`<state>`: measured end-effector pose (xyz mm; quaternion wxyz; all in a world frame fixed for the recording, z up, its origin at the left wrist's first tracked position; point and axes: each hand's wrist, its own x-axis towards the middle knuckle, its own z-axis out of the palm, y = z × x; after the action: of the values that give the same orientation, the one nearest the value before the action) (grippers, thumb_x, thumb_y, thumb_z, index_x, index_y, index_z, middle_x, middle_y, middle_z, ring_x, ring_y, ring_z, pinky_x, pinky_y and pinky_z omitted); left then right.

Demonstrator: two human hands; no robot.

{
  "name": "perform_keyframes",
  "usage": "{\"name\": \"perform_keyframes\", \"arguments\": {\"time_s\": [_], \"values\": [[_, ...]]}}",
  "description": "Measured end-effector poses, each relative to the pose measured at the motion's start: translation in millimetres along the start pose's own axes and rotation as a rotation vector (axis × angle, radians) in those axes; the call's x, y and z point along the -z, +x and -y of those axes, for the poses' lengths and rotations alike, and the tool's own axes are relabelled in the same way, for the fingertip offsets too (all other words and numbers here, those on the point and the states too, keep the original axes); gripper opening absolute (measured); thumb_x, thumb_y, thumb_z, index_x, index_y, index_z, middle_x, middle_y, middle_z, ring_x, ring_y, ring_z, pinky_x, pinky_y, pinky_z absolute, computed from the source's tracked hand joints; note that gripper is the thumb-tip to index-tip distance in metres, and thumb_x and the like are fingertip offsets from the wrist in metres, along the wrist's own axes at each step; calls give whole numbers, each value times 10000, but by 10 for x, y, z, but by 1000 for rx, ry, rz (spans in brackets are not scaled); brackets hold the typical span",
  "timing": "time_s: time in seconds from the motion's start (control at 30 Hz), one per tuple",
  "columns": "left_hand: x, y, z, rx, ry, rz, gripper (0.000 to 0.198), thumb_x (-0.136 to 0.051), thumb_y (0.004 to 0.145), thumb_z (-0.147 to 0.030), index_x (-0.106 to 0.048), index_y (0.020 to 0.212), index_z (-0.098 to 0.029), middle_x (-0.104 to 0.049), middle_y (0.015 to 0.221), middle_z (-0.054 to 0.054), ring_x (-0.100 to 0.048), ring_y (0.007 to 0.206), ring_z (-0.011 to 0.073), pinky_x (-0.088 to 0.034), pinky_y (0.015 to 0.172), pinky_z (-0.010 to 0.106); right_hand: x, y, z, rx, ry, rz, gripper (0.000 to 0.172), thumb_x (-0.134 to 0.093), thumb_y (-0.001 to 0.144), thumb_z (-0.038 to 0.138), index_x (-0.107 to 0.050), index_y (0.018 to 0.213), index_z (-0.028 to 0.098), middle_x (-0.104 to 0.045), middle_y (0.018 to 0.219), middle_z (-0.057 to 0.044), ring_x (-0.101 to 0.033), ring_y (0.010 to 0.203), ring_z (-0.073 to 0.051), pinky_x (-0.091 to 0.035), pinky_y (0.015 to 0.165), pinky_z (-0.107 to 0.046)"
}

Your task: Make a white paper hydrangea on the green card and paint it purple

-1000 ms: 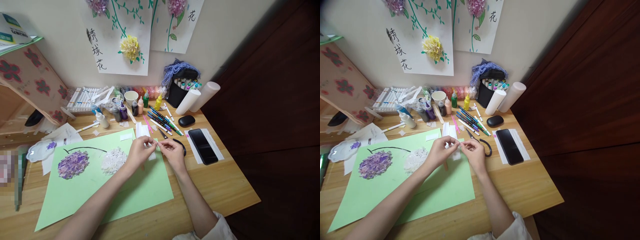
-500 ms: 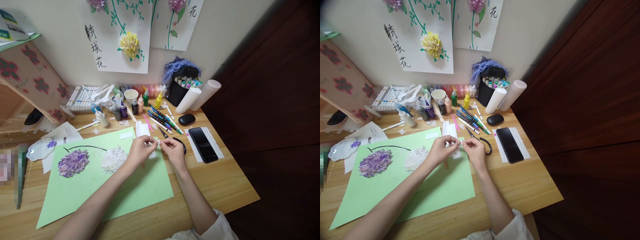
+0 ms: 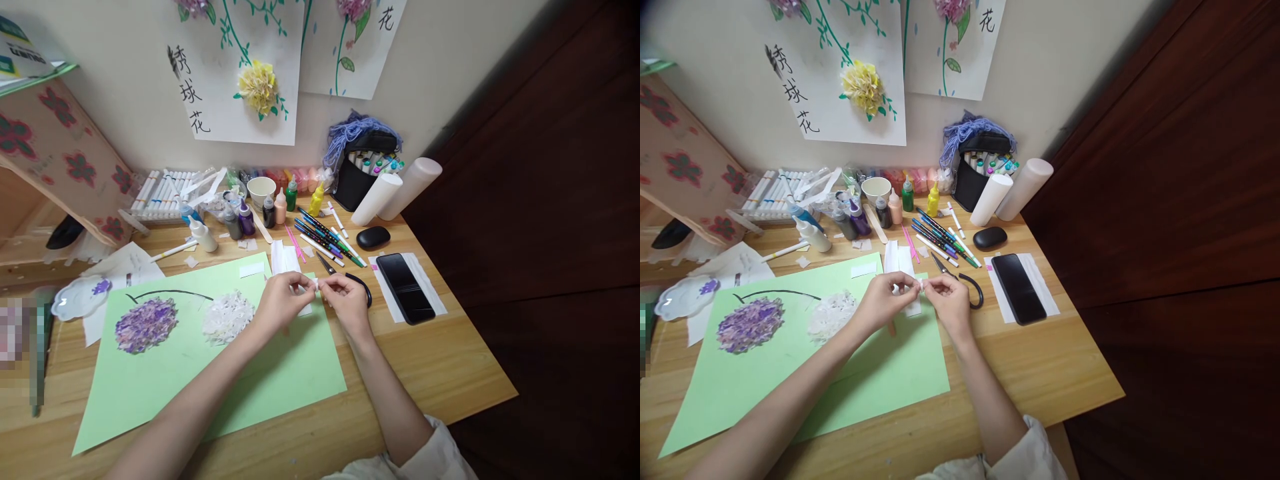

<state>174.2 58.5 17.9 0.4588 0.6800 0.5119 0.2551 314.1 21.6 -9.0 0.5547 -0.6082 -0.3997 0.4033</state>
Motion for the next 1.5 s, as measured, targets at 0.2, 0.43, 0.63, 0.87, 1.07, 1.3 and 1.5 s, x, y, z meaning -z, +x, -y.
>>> {"name": "perform_keyframes", "arguments": {"time_s": [0.2,0.43,0.63,0.87,1.07,1.3,1.5], "values": [[9,1,-1,0,-24,-36,174,-584,708,-298,-699,697,-167,-646,641,-3,-506,589,122,-399,586,232,-1,-27,7,42,-38,-3,170,-695,706,329,-721,689,162,-612,688,-15,-510,530,-104,-423,494,-241],[27,-5,-13,-14,-30,-82,180,-597,708,-323,-674,664,-167,-619,612,-6,-493,581,120,-393,569,231,-17,-119,72,224,-238,-38,83,-668,763,240,-712,727,179,-604,743,-21,-498,531,-98,-415,472,-233],[8,-15,-19,-51,-2,-81,118,-601,700,-264,-662,646,-179,-632,631,-10,-501,602,121,-384,596,234,-24,-123,65,238,-269,-41,69,-648,759,204,-691,709,183,-598,730,-13,-494,522,-95,-412,467,-231],[9,-15,-18,-69,31,-95,103,-592,700,-246,-633,630,-182,-622,626,-15,-499,598,122,-375,591,234,-17,-82,54,115,-132,-71,95,-673,713,256,-658,665,175,-585,691,-3,-495,522,-97,-408,475,-231],[24,2,-37,-43,67,-112,93,-575,698,-248,-610,639,-185,-593,613,-23,-496,586,122,-386,594,236,23,-1,-21,-23,6,-131,210,-701,666,358,-623,691,164,-551,553,25,-476,456,-93,-387,426,-218],[31,23,62,33,137,-95,91,-585,693,-244,-636,643,-188,-618,599,-8,-543,564,146,-396,568,248,96,71,-69,-96,85,-196,275,-703,669,433,-596,693,181,-527,488,48,-471,416,-88,-387,409,-213],[127,40,86,16,144,-90,215,-536,823,-296,-716,794,-181,-728,922,102,-644,822,234,-469,743,319,71,48,-42,-119,120,-118,286,-728,644,434,-623,710,176,-549,501,46,-483,418,-88,-394,413,-214]]}}
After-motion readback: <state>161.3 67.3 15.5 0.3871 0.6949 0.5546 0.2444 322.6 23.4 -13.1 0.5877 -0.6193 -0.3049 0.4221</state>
